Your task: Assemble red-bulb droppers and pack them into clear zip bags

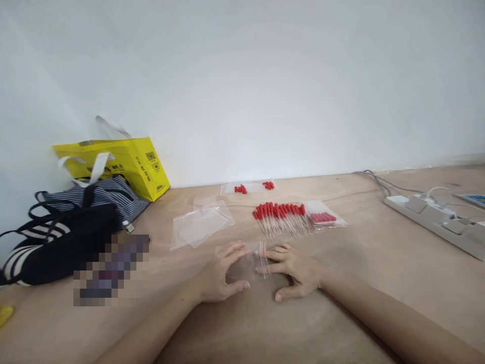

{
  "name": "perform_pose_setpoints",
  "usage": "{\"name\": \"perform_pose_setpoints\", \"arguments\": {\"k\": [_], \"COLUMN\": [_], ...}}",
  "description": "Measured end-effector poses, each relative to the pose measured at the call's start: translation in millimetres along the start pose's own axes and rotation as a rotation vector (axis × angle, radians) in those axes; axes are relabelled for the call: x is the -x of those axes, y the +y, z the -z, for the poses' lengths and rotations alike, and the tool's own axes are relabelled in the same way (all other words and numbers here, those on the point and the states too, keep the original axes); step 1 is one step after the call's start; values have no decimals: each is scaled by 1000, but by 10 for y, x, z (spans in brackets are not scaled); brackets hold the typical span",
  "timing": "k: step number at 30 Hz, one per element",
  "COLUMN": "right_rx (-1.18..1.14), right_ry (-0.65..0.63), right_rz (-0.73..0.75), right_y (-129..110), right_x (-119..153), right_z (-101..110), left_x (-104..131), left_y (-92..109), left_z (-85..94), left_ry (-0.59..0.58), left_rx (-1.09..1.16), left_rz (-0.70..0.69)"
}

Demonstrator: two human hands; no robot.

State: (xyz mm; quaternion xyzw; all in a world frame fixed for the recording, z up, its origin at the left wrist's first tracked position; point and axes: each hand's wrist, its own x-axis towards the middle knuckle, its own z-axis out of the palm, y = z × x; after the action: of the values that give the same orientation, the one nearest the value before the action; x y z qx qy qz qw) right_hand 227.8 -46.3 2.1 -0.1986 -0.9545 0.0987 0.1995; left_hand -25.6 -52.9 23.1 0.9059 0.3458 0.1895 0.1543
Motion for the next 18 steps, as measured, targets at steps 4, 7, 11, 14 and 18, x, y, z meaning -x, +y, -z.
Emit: {"name": "perform_pose_setpoints", "arguments": {"k": [4, 7, 11, 14, 18], "right_rx": [2, -143, -248, -24, 69], "right_ry": [6, 53, 278, 593, 692], "right_rz": [13, -22, -314, -799, -989], "right_y": [-20, 4, 225, 539, 902], "right_x": [4, 8, -77, -225, -424], "right_z": [-5, 13, 89, 156, 168], "left_x": [-90, -122, -118, -115, -122], "left_y": [-15, -62, -105, -96, -54], "left_z": [-75, -124, -165, -170, -149], "left_ry": [-116, -165, -154, -134, -144], "left_rx": [-142, -157, -159, -152, -134], "left_rz": [9, 17, 28, 44, 61]}}
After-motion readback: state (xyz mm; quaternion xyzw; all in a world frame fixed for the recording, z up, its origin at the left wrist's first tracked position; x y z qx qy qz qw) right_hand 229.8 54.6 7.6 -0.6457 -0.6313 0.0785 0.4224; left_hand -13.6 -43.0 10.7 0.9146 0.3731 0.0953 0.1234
